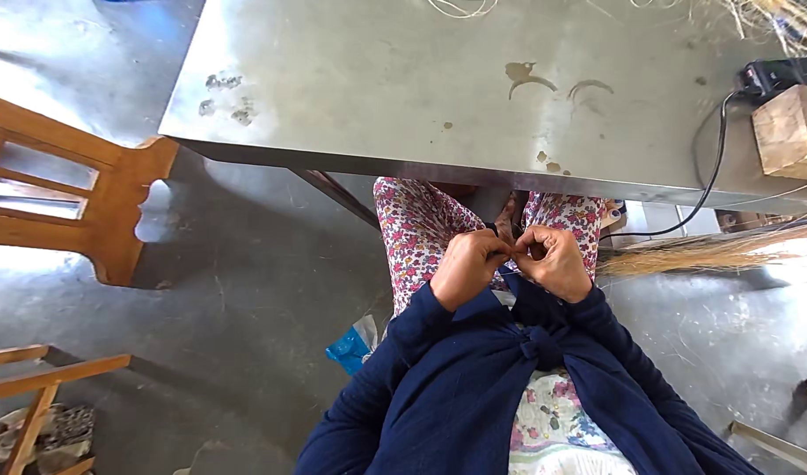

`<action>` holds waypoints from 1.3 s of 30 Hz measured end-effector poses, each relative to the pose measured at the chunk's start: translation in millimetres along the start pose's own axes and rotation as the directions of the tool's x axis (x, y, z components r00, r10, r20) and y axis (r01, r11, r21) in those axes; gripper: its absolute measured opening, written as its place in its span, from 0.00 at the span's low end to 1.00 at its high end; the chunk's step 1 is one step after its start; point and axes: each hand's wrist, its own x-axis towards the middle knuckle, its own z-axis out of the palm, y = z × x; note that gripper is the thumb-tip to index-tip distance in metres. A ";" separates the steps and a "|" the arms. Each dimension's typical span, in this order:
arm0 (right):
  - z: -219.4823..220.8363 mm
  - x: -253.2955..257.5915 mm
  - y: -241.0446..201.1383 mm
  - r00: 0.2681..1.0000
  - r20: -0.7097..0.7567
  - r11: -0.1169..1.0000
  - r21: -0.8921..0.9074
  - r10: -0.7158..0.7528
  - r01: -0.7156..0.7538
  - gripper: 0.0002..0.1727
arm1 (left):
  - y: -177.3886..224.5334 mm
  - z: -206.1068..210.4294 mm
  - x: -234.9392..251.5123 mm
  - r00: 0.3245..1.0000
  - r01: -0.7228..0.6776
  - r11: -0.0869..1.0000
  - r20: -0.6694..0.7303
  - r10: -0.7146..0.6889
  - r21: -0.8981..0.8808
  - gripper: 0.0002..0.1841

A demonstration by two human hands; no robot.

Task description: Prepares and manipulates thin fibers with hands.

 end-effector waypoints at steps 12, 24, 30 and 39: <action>0.4 1.1 6.5 0.999 0.013 0.893 0.449 0.029 -0.032 0.15 | -1.7 6.6 -5.8 0.974 0.131 0.814 -0.078 -0.211 -0.567 0.04; 6.3 2.7 8.0 1.000 -0.021 0.894 0.448 -0.011 0.019 0.14 | -6.8 11.7 -12.7 0.974 0.126 0.695 -0.045 -0.222 -0.708 0.06; 17.4 4.7 5.8 0.997 -0.079 0.910 0.414 -0.007 0.039 0.13 | -10.7 21.5 -11.5 0.949 0.016 0.746 -0.224 -0.221 -0.665 0.07; 18.4 9.0 1.1 0.987 -0.036 0.954 0.266 0.154 -0.139 0.08 | -13.7 22.0 -1.1 0.873 0.053 0.873 -0.403 -0.276 -0.485 0.05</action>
